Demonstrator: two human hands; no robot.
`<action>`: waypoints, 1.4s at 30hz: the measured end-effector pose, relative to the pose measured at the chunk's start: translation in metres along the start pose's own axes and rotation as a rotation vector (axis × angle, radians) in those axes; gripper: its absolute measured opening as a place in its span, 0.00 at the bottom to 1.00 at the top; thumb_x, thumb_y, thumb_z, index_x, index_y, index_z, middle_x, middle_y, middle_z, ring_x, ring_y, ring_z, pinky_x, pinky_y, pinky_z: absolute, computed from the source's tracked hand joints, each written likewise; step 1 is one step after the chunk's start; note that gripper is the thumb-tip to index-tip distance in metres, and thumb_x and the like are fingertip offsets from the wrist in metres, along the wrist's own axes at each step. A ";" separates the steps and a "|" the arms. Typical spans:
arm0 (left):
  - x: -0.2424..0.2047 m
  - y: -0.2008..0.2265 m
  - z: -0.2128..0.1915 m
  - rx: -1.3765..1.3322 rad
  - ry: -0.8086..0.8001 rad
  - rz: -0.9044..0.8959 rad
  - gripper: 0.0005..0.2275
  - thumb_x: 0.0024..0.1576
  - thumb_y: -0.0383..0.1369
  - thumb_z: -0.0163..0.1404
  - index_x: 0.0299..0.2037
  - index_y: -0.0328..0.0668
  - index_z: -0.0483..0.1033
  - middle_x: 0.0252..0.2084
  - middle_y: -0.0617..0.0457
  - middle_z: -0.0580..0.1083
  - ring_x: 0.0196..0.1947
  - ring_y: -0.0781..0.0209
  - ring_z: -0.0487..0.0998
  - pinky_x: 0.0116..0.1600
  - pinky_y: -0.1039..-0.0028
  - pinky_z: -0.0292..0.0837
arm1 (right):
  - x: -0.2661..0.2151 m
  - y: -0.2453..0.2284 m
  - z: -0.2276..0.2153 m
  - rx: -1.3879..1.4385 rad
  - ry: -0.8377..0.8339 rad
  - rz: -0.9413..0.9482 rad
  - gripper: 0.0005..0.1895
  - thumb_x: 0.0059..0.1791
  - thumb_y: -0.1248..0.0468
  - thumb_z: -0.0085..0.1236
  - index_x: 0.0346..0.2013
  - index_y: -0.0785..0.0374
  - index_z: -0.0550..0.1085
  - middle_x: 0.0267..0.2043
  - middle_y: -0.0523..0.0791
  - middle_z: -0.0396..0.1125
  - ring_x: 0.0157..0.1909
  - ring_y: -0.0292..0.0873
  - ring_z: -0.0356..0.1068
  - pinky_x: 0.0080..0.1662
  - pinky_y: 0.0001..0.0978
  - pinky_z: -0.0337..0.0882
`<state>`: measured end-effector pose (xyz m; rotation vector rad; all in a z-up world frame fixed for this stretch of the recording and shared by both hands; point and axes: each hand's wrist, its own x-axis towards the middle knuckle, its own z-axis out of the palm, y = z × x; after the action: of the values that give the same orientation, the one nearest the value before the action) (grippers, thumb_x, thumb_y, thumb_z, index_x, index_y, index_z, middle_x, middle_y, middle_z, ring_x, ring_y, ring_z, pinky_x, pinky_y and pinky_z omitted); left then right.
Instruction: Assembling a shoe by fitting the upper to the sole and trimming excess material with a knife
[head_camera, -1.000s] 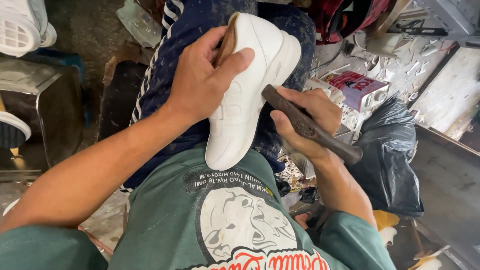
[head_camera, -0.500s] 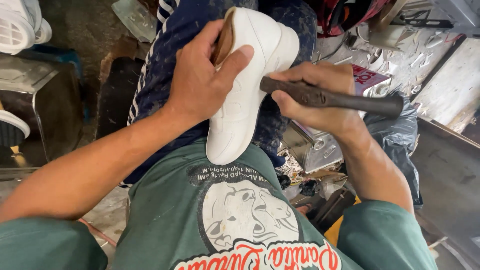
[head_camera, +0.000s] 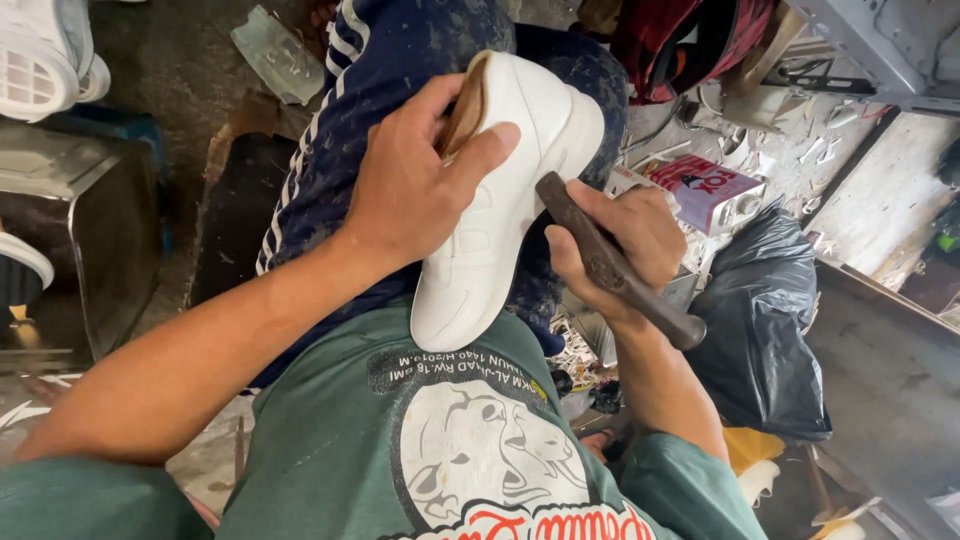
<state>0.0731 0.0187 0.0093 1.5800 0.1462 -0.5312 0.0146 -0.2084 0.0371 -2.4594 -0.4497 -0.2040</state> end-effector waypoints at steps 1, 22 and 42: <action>0.000 0.001 -0.001 0.005 -0.006 -0.035 0.17 0.58 0.48 0.49 0.48 0.46 0.75 0.29 0.63 0.71 0.27 0.66 0.69 0.35 0.69 0.64 | 0.002 0.001 0.002 -0.059 0.029 -0.077 0.15 0.52 0.57 0.63 0.44 0.67 0.79 0.23 0.44 0.69 0.21 0.40 0.63 0.36 0.35 0.66; -0.013 0.008 0.005 -0.013 0.075 0.169 0.22 0.60 0.47 0.51 0.58 0.41 0.70 0.42 0.56 0.78 0.41 0.65 0.79 0.44 0.70 0.72 | 0.045 0.022 -0.043 0.381 -0.338 0.200 0.16 0.53 0.62 0.63 0.49 0.71 0.78 0.41 0.53 0.76 0.35 0.40 0.72 0.37 0.27 0.70; 0.005 0.001 0.005 0.218 -0.186 -0.078 0.27 0.62 0.48 0.46 0.69 0.52 0.53 0.42 0.50 0.75 0.35 0.47 0.80 0.40 0.60 0.68 | 0.004 -0.002 0.016 -0.008 0.067 0.249 0.16 0.52 0.56 0.62 0.45 0.66 0.79 0.40 0.48 0.78 0.31 0.43 0.72 0.39 0.32 0.69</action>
<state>0.0770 0.0129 0.0080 1.7312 0.0088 -0.7727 0.0179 -0.1960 0.0263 -2.4799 -0.1119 -0.1831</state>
